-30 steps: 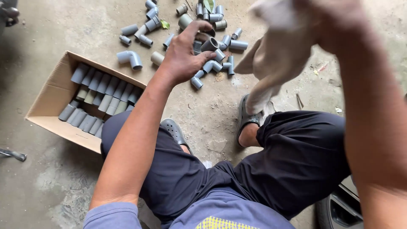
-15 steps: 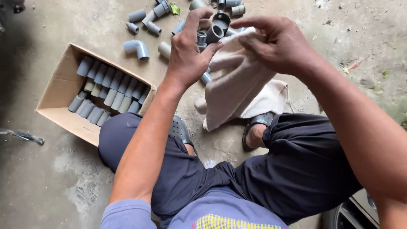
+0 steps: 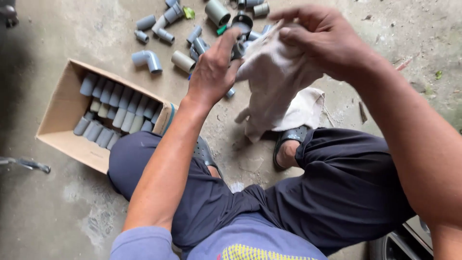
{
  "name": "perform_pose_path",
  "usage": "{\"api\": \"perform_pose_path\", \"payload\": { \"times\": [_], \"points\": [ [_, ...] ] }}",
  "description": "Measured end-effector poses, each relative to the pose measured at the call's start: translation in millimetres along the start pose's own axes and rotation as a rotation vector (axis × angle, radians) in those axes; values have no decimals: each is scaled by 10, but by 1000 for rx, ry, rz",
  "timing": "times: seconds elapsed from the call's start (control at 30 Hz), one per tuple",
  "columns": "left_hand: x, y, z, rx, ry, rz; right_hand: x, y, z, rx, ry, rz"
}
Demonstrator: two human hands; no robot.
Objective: The person sits on a concrete floor and cleans gray PVC pipe fittings using a cloth. They pick up fittings from a pile on the floor, wipe them, and place them into a cardboard box. The person handles various types of fittings, including elbows and straight connectors.
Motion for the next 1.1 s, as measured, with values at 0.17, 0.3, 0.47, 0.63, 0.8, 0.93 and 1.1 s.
{"api": "perform_pose_path", "payload": {
  "times": [0.17, 0.3, 0.47, 0.63, 0.8, 0.93, 1.1],
  "points": [
    [-241, 1, -10, 158, -264, -254, 171, -105, 338, 89, -173, -322],
    [-94, 67, 48, 42, -509, -311, 245, 87, 413, 26, -111, -327],
    [221, 162, 165, -123, -1459, -671, 237, -8, 354, -58, -291, -217],
    [165, 154, 69, -58, -1613, -865, 140, 28, 352, -198, -362, -267],
    [234, 156, -246, -295, -1753, -1158, 275, -91, 360, -323, -552, -330],
    [382, 147, -116, -358, -1831, -1136, 563, -26, 676, -170, -322, -420],
    [445, 163, 28, -406, -1855, -1048, 322, 94, 815, -176, 149, -66]
  ]
}}
Point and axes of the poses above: each hand's wrist, its own y-axis towards the middle knuckle, its own z-axis out of the palm, x = y × z, the point moved 3 cm from there along y, towards the middle knuckle, and after that the axes turned 15 degrees about -z, right-handed, at the moved point
